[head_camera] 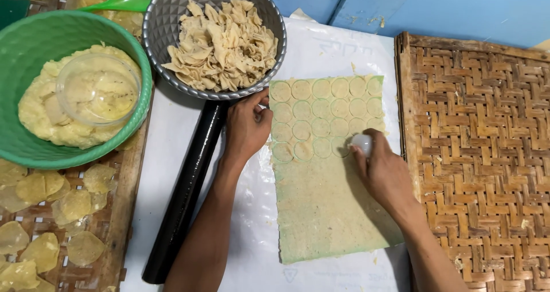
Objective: Using a small circular mold to stamp out uniform circles from a flat sheet of food dough.
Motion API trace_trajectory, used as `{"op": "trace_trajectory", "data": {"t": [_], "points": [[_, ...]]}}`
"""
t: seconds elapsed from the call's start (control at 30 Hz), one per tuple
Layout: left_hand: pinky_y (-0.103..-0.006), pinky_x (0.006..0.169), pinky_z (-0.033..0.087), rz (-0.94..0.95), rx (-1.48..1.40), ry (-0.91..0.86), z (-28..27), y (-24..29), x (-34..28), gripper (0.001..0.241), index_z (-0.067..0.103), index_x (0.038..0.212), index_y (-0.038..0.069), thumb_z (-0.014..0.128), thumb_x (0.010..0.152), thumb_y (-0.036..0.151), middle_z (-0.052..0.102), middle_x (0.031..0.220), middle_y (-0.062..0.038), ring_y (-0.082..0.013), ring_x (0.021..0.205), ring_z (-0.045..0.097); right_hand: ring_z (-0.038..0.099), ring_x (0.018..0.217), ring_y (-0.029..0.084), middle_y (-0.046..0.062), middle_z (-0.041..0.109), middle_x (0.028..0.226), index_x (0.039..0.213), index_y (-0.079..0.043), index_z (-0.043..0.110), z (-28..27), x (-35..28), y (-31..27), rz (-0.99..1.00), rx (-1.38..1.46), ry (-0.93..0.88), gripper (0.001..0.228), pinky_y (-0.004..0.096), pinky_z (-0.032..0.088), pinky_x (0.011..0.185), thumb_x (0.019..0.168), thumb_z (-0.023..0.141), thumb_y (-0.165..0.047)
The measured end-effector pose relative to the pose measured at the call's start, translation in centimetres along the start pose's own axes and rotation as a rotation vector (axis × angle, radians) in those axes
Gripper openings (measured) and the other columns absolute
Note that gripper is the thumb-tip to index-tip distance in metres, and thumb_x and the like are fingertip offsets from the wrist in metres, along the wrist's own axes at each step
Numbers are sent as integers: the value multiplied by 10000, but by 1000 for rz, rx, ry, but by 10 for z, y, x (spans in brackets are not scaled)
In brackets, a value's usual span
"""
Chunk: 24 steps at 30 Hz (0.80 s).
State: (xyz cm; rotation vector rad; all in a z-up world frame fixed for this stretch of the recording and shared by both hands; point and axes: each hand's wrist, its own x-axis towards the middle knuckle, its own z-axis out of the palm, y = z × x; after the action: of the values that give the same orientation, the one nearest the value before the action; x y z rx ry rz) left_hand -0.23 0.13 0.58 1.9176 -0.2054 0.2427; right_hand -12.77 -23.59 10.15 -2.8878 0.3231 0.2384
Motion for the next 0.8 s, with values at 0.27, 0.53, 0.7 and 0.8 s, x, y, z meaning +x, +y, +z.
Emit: {"op": "trace_trajectory", "data": {"t": [0.27,0.53,0.7,0.8], "points": [[-366,677,592,10,17,3,2,-5,0,461,745,1198,43,590,767,94,767,947,-138,-275,830,730,757,783,385,233,642,1119,1422,-57,445,-7,-1,1,37,-116,-78,500,467,601,649,1077,418,-417],[-377,685,587,2,36,-4,0,-2,0,455,744,1198,42,592,773,95,767,957,-145,-293,838,728,754,755,335,143,615,1029,1395,-101,458,12,16,13,-47,-262,-88,533,425,603,612,1087,306,-509],[-327,659,590,24,54,-2,-2,1,0,460,747,1197,37,590,768,87,771,947,-133,-265,818,732,769,705,350,143,656,872,1192,-80,499,10,15,-9,4,-432,-32,529,432,612,633,1124,182,-497],[-332,655,588,25,53,1,-1,-1,0,459,748,1199,41,595,770,89,770,953,-130,-262,821,732,781,771,384,176,672,930,1231,-94,502,-4,21,6,-109,-399,-171,511,469,614,669,1097,227,-503]]}}
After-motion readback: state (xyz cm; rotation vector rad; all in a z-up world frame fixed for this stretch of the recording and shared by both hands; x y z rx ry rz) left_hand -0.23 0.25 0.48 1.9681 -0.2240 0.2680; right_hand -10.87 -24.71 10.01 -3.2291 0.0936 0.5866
